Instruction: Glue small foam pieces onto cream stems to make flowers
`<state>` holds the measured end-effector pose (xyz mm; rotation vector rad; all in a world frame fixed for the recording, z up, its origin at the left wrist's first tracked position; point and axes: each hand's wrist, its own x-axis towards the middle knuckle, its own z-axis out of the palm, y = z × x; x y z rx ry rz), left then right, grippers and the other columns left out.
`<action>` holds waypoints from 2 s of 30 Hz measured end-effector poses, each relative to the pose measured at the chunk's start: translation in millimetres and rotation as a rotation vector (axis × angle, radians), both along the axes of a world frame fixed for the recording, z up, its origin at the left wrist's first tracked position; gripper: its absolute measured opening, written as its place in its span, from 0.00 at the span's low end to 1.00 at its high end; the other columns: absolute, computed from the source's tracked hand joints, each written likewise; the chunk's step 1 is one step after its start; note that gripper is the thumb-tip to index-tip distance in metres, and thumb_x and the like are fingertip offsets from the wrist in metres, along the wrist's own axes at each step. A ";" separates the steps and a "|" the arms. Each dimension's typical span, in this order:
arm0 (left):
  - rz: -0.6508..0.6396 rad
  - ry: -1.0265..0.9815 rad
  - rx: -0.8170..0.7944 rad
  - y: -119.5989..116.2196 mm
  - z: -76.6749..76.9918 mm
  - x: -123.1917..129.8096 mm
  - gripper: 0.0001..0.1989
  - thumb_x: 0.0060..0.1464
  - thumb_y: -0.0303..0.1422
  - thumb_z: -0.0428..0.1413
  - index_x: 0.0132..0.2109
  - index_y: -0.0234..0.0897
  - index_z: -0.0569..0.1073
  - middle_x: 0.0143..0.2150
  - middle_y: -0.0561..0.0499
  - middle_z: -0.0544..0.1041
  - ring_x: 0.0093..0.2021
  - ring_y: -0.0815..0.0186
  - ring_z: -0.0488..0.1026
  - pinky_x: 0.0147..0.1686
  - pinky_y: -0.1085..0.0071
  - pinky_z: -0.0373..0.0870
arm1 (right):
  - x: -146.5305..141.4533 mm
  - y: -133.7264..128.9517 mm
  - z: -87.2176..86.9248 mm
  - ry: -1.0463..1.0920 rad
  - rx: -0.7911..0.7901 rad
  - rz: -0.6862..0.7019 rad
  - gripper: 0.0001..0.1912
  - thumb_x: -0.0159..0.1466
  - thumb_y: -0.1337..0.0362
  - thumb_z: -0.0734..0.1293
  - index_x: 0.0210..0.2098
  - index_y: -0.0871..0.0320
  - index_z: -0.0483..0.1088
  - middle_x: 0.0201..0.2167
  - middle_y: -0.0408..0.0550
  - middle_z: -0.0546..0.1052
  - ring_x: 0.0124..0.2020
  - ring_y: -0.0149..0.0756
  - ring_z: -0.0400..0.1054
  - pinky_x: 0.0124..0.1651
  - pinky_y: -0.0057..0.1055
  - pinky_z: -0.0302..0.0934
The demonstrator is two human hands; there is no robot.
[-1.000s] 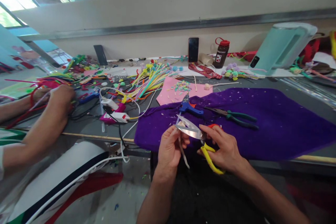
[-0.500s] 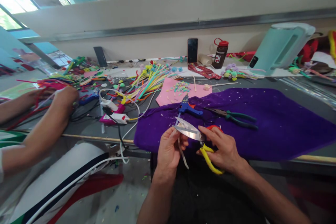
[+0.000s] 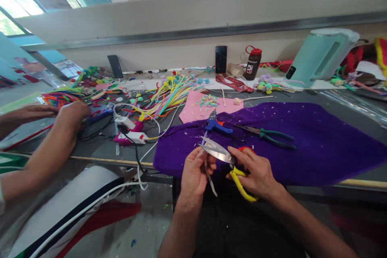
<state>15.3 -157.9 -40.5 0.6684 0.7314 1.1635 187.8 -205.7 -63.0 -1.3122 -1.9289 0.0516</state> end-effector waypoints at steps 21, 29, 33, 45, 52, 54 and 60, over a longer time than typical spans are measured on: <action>-0.018 0.021 -0.012 -1.6 -0.8 2.6 0.09 0.44 0.35 0.59 0.27 0.32 0.70 0.18 0.55 0.69 0.16 0.76 0.65 0.14 0.83 0.58 | 4.7 -1.6 -5.9 -0.017 0.002 0.018 0.31 0.55 0.56 0.67 0.56 0.58 0.60 0.34 0.50 0.71 0.31 0.33 0.66 0.30 0.26 0.60; -0.018 0.012 -0.007 -1.4 -1.4 2.6 0.09 0.45 0.34 0.59 0.27 0.32 0.70 0.18 0.55 0.70 0.16 0.76 0.65 0.14 0.82 0.58 | 6.3 -1.3 -9.3 -0.048 0.029 0.006 0.30 0.56 0.56 0.66 0.56 0.59 0.60 0.31 0.49 0.71 0.28 0.32 0.65 0.28 0.26 0.60; -0.011 0.021 -0.018 -2.1 -1.2 2.6 0.09 0.44 0.34 0.59 0.27 0.33 0.69 0.18 0.55 0.70 0.16 0.75 0.65 0.15 0.82 0.58 | 6.0 -1.5 -9.7 -0.056 0.043 0.011 0.30 0.57 0.58 0.66 0.57 0.59 0.59 0.32 0.50 0.72 0.27 0.32 0.65 0.27 0.26 0.59; -0.159 -0.298 -0.156 -2.5 1.5 -3.0 0.09 0.45 0.32 0.58 0.27 0.33 0.65 0.17 0.58 0.61 0.15 0.79 0.58 0.12 0.85 0.53 | 10.0 -18.3 18.0 0.286 -0.286 0.049 0.30 0.54 0.61 0.66 0.55 0.54 0.56 0.31 0.43 0.68 0.27 0.29 0.61 0.30 0.25 0.59; -0.226 -0.423 -0.228 -6.4 -6.0 -4.5 0.08 0.43 0.31 0.59 0.27 0.32 0.67 0.17 0.58 0.60 0.14 0.80 0.57 0.10 0.87 0.52 | -2.6 -25.3 23.8 0.145 -0.271 0.076 0.31 0.54 0.61 0.67 0.56 0.54 0.56 0.32 0.45 0.68 0.29 0.31 0.63 0.31 0.28 0.59; -0.206 -0.394 -0.224 -6.9 -7.3 -4.3 0.08 0.43 0.31 0.59 0.27 0.32 0.67 0.16 0.58 0.60 0.14 0.80 0.57 0.10 0.87 0.51 | -4.1 -24.3 21.5 0.099 -0.222 0.057 0.31 0.54 0.60 0.68 0.55 0.54 0.57 0.33 0.46 0.68 0.30 0.33 0.64 0.32 0.29 0.60; -0.211 -0.338 -0.193 -5.9 -5.7 -1.6 0.13 0.40 0.33 0.60 0.19 0.33 0.64 0.12 0.59 0.57 0.11 0.80 0.53 0.10 0.85 0.51 | -4.4 -21.4 15.3 0.005 -0.102 0.028 0.32 0.53 0.56 0.68 0.55 0.54 0.58 0.36 0.49 0.70 0.32 0.35 0.66 0.32 0.29 0.61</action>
